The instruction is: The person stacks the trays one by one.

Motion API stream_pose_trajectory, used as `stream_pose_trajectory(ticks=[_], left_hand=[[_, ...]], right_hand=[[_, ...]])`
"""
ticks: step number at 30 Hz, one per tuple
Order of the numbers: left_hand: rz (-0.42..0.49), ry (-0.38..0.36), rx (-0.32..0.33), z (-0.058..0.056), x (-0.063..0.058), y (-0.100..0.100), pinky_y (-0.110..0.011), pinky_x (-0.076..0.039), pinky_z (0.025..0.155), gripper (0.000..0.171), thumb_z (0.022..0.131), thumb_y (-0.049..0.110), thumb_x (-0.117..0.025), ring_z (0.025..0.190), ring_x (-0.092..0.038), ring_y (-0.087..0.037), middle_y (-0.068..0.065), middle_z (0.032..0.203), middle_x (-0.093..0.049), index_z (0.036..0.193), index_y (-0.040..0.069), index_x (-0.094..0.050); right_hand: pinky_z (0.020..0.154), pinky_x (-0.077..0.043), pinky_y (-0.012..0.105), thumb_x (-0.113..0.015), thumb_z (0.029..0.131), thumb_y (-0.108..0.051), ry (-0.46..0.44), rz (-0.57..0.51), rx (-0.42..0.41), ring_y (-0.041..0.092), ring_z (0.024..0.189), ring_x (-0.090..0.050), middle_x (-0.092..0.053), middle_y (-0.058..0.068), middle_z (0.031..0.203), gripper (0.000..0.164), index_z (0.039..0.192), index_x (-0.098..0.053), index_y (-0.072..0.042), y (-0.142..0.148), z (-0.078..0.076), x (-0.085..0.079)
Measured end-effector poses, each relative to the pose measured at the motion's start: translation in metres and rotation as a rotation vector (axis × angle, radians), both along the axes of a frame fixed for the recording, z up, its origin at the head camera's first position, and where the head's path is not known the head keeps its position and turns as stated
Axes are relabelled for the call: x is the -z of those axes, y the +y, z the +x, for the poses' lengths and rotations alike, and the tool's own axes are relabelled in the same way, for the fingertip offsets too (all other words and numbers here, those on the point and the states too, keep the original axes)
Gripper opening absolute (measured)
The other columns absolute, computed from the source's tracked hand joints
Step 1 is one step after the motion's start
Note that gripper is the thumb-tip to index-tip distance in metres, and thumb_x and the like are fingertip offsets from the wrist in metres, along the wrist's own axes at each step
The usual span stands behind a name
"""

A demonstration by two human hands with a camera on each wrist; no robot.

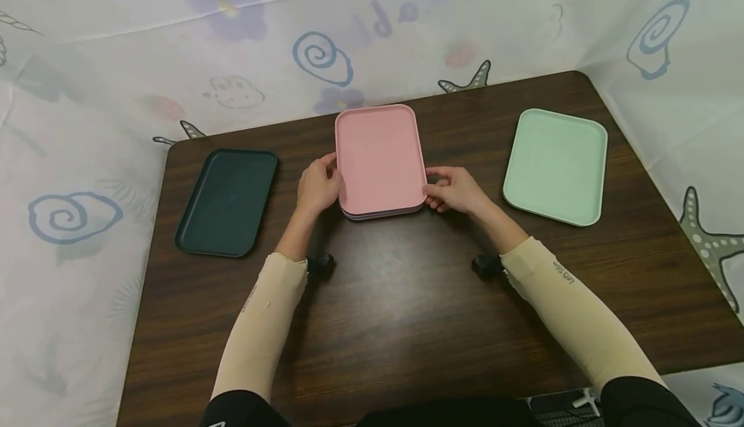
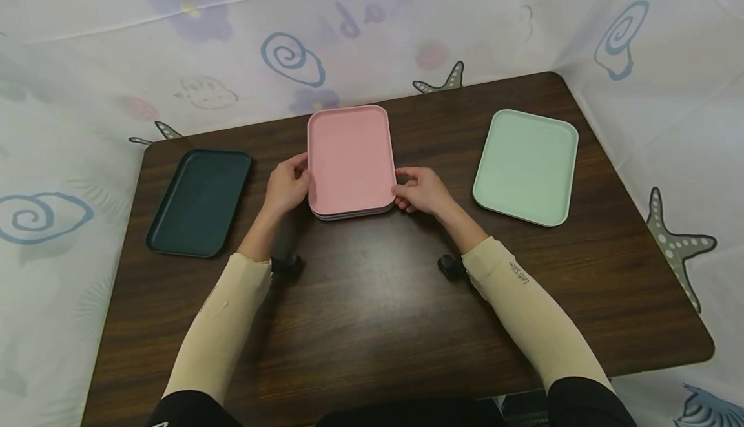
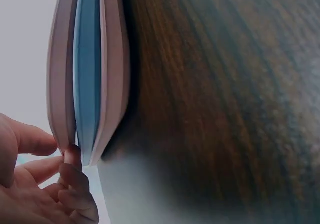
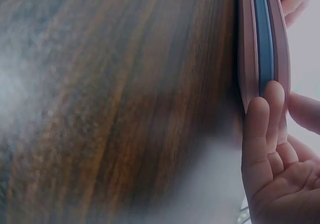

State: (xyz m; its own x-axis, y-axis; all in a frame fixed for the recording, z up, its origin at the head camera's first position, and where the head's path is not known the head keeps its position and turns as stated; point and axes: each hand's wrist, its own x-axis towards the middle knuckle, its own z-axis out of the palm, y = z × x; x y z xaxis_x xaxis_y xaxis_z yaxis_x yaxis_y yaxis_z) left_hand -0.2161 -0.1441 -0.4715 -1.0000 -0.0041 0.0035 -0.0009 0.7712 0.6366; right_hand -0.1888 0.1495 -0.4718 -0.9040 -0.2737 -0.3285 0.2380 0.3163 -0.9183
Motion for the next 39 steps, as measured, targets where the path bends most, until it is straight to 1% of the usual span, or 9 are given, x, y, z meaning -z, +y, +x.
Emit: stream_pose_trajectory(ticks=[5,10,16,19,24,27,31,33,39], left_hand=[[-0.072,-0.036,-0.019,0.001,-0.005,0.002,-0.044,-0.044,0.073,0.048,0.093,0.017,-0.048,0.083,-0.056,-0.028,-0.008,0.097,-0.065,0.140,0.013,-0.056],[-0.140,-0.043,-0.016,0.004,-0.009,0.004,-0.044,-0.044,0.064,0.047,0.094,0.016,-0.047,0.077,-0.056,-0.029,-0.009,0.087,-0.063,0.139,0.011,-0.056],[-0.160,-0.028,-0.014,0.005,-0.010,0.005,-0.043,-0.044,0.061,0.047,0.094,0.016,-0.046,0.074,-0.055,-0.029,-0.011,0.083,-0.062,0.138,0.008,-0.057],[-0.167,-0.023,-0.012,0.005,-0.009,0.005,-0.042,-0.043,0.060,0.047,0.094,0.016,-0.046,0.074,-0.055,-0.029,-0.010,0.083,-0.061,0.139,0.009,-0.057],[-0.148,-0.040,-0.012,0.006,-0.005,0.003,-0.040,-0.040,0.060,0.048,0.095,0.018,-0.045,0.072,-0.053,-0.029,-0.010,0.082,-0.058,0.141,0.012,-0.054],[-0.116,-0.059,-0.012,0.006,-0.005,0.002,-0.042,-0.041,0.066,0.049,0.096,0.020,-0.043,0.076,-0.053,-0.030,-0.012,0.086,-0.058,0.144,0.013,-0.052],[-0.092,-0.097,-0.008,0.008,0.000,-0.002,-0.046,-0.042,0.081,0.049,0.099,0.024,-0.041,0.087,-0.054,-0.031,-0.013,0.096,-0.061,0.145,0.013,-0.049],[-0.085,-0.107,-0.009,0.008,0.002,-0.003,-0.047,-0.041,0.086,0.049,0.099,0.025,-0.040,0.092,-0.054,-0.031,-0.014,0.100,-0.062,0.145,0.012,-0.050],[-0.030,-0.109,-0.016,0.009,0.005,-0.006,-0.050,-0.040,0.091,0.048,0.100,0.029,-0.041,0.102,-0.055,-0.032,-0.014,0.112,-0.064,0.143,0.012,-0.052]], right_hand=[[0.059,-0.056,0.031,-0.063,0.095,-0.007,0.018,0.020,-0.025,0.015,0.062,-0.064,-0.069,0.013,0.076,0.051,0.142,-0.048,0.003,-0.001,0.000,-0.001],[0.058,-0.055,0.030,-0.064,0.095,-0.008,0.033,0.023,-0.029,0.015,0.061,-0.064,-0.069,0.012,0.075,0.051,0.141,-0.048,0.004,-0.001,-0.001,0.002],[0.057,-0.055,0.029,-0.065,0.095,-0.011,0.041,0.036,-0.016,0.015,0.061,-0.064,-0.069,0.011,0.073,0.049,0.140,-0.051,0.000,-0.003,0.000,0.004],[0.057,-0.055,0.029,-0.065,0.095,-0.011,0.047,0.042,-0.016,0.016,0.061,-0.064,-0.069,0.011,0.073,0.049,0.141,-0.051,0.000,-0.003,0.000,0.005],[0.058,-0.056,0.031,-0.064,0.095,-0.012,0.056,0.040,-0.019,0.016,0.061,-0.065,-0.069,0.013,0.075,0.051,0.143,-0.048,0.000,-0.003,0.002,0.006],[0.058,-0.056,0.031,-0.063,0.096,-0.013,0.061,0.034,-0.015,0.017,0.062,-0.066,-0.070,0.013,0.076,0.051,0.143,-0.048,-0.001,-0.004,0.003,0.006],[0.058,-0.056,0.031,-0.062,0.097,-0.015,0.054,0.040,-0.027,0.018,0.065,-0.066,-0.070,0.013,0.078,0.053,0.146,-0.045,-0.002,-0.003,0.006,0.009],[0.059,-0.056,0.032,-0.062,0.098,-0.015,0.053,0.042,-0.033,0.019,0.065,-0.067,-0.071,0.014,0.079,0.053,0.146,-0.044,-0.002,-0.003,0.007,0.009],[0.059,-0.056,0.034,-0.060,0.099,-0.016,0.066,0.037,-0.026,0.019,0.064,-0.067,-0.070,0.014,0.079,0.052,0.146,-0.044,-0.002,-0.004,0.009,0.008]])
